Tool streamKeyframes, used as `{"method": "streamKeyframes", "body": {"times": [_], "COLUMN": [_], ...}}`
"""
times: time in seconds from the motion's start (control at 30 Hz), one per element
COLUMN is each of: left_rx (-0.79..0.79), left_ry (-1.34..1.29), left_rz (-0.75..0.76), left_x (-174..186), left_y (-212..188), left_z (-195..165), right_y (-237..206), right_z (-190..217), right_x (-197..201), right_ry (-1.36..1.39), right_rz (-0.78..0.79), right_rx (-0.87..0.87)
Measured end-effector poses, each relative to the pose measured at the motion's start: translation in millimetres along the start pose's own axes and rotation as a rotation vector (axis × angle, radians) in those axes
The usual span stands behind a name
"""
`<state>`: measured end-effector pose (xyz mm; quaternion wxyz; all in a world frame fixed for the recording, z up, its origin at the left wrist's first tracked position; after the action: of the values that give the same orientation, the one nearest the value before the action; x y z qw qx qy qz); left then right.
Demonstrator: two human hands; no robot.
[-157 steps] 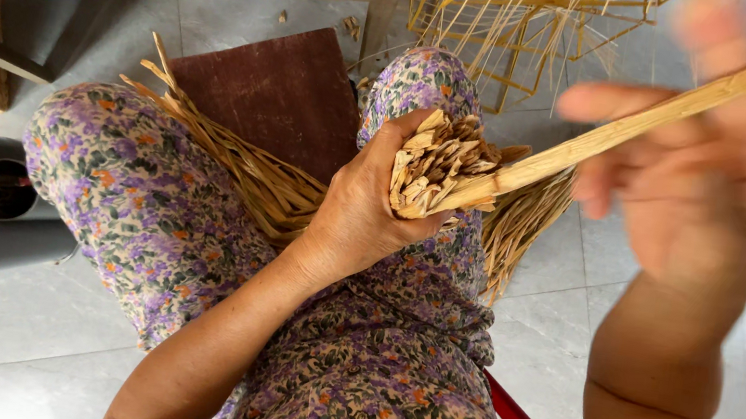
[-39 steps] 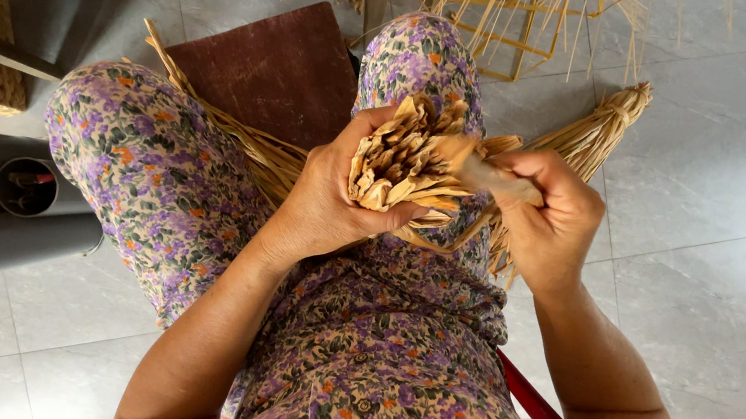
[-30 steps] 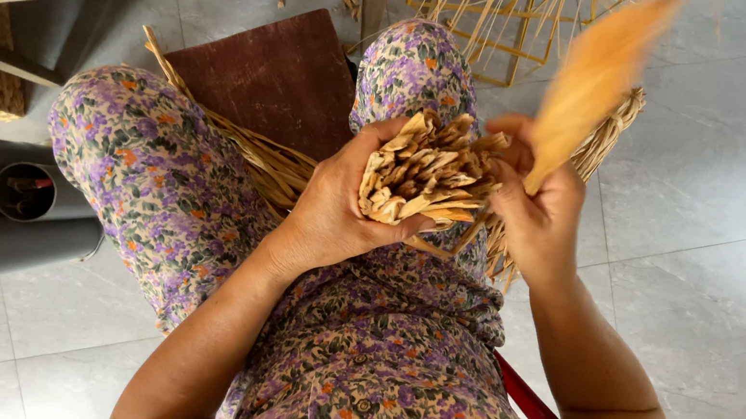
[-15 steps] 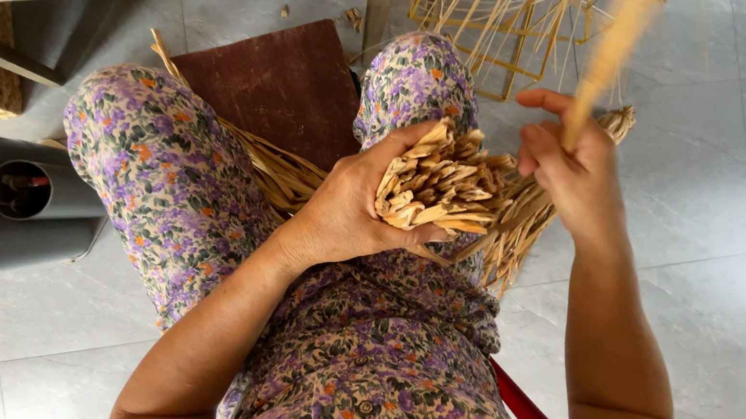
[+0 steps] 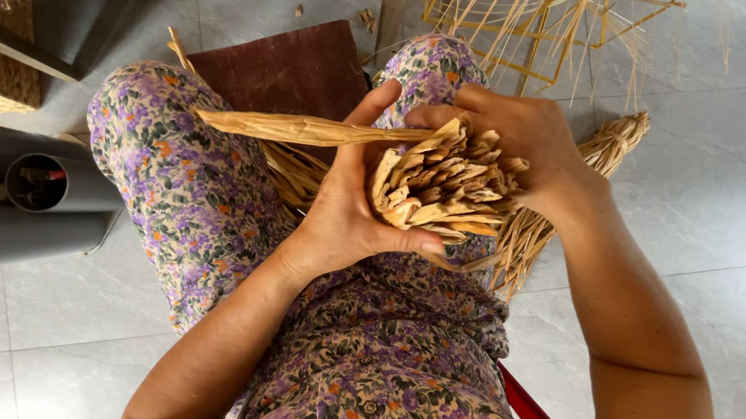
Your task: The person sits on a low stool and gathers dried palm leaf midribs into a bundle, folds the ends over, and ties the bundle tightly with a strip of the same material. They set the finished bundle aside, gather more strips, and at the end pick up a knife and trim the bundle ends on the table.
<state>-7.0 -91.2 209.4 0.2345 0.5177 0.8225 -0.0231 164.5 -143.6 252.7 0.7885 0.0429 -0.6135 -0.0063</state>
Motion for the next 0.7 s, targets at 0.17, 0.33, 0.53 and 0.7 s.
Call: {"method": "streamKeyframes", "body": {"times": [0.17, 0.33, 0.53, 0.7], "left_rx": [-0.240, -0.334, -0.208, -0.422], "left_ry": [0.379, 0.682, 0.814, 0.931], "left_rz": [-0.029, -0.107, -0.305, -0.390], "left_x": [12, 14, 10, 2], "left_y": [-13, -25, -37, -40], "left_z": [-10, -20, -26, -30], "right_y": [-34, -83, -152, -165], "right_z": [-28, -52, -31, 19], "right_x": [7, 14, 6, -15], "right_ry": [0.372, 0.299, 0.527, 0.633], "right_rz": [-0.054, -0.181, -0.427, -0.154], "right_rx": [-0.012, -0.147, -0.220, -0.042]}}
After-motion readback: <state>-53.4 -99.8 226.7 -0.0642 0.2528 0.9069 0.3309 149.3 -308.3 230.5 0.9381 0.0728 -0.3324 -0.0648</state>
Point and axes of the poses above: each hand's wrist, its own y-axis towards the middle knuckle, its own x-axis out of the back of the hand, z = x × y, the point moved 4 cm from there along y, towards the middle knuckle, and after that the axes turned 1 degree about z, right-handed, at the moved point
